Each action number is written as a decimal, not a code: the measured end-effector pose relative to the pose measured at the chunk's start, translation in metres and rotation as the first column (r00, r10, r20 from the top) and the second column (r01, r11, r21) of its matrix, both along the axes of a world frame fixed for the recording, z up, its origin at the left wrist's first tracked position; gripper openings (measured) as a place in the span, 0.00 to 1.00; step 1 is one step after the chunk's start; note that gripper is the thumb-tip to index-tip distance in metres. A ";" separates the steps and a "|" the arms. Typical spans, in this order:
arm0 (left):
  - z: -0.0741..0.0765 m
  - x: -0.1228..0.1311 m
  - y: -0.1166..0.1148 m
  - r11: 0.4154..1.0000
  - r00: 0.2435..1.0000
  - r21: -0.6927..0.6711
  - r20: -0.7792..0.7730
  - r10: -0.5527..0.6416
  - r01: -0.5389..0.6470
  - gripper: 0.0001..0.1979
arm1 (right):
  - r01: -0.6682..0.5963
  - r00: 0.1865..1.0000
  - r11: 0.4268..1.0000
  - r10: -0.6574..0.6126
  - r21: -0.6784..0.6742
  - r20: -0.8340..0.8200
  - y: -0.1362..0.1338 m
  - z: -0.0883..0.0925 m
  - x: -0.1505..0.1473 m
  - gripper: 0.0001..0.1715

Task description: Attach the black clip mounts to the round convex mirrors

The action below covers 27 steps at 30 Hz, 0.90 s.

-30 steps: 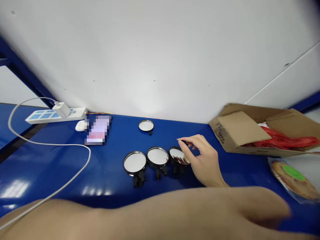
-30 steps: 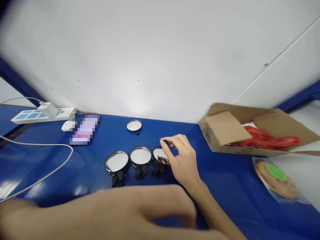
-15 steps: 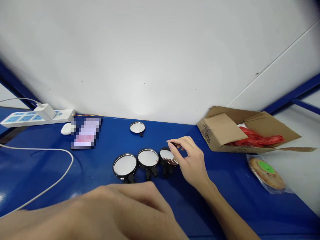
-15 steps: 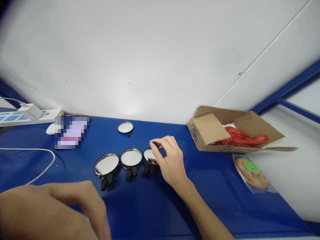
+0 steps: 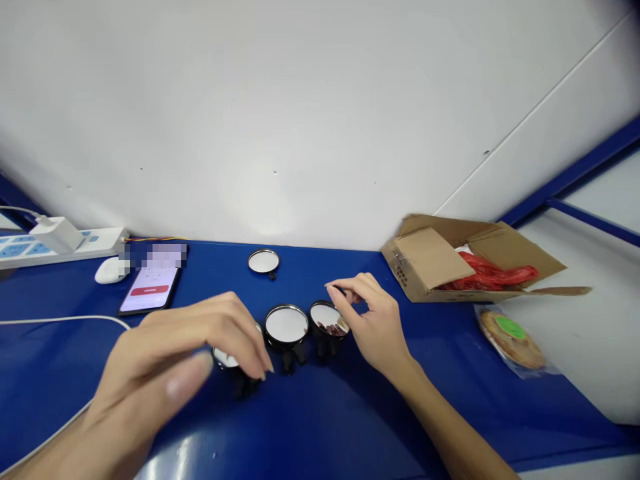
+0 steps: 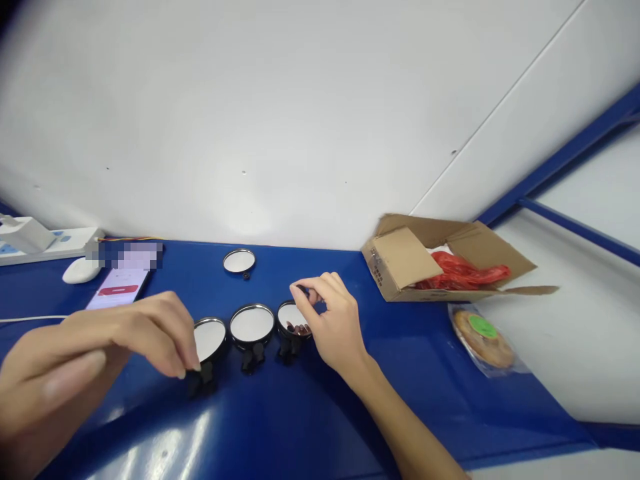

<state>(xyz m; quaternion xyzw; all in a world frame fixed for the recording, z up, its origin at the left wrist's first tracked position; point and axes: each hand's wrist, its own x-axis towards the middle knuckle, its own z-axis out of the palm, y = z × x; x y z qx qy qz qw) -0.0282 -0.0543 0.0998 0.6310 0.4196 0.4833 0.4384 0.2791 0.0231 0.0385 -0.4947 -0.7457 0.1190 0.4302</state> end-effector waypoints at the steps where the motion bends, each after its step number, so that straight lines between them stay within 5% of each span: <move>1: -0.002 0.001 0.011 0.996 0.997 0.042 -0.014 -0.078 0.079 0.31 | 0.012 1.000 1.000 -0.012 -0.011 -0.015 0.003 0.001 0.000 0.12; 5: -0.031 -0.001 0.045 0.989 0.996 0.118 -0.017 0.091 -0.088 0.35 | 0.040 0.999 0.993 -0.042 -0.112 -0.013 0.021 0.008 -0.002 0.12; 11: -0.074 -0.012 0.060 0.969 0.972 -0.090 0.032 0.234 -0.230 0.38 | 0.015 0.998 0.959 0.003 -0.283 0.063 0.055 0.016 -0.019 0.14; 20: -0.070 -0.011 0.056 0.986 0.993 -0.151 0.081 0.087 -0.074 0.32 | 0.057 0.958 0.906 0.068 -0.418 0.278 0.084 0.012 -0.047 0.15; 23: -0.062 -0.009 0.047 0.996 0.992 -0.053 0.099 0.081 -0.076 0.24 | 0.091 0.936 0.907 0.063 -0.410 0.346 0.084 0.008 -0.051 0.14; 25: -0.059 0.000 0.032 0.990 0.999 0.141 -0.027 0.031 -0.027 0.20 | 0.108 0.919 0.909 0.062 -0.402 0.388 0.082 0.006 -0.051 0.13; 26: -0.058 0.008 0.021 0.934 0.985 0.338 -0.162 -0.065 0.117 0.18 | 0.114 0.912 0.910 0.064 -0.400 0.406 0.081 0.004 -0.052 0.12; 27: -0.058 0.017 0.008 0.789 0.941 0.544 -0.314 -0.126 0.287 0.15 | 0.118 0.905 0.909 0.067 -0.399 0.420 0.081 0.004 -0.051 0.11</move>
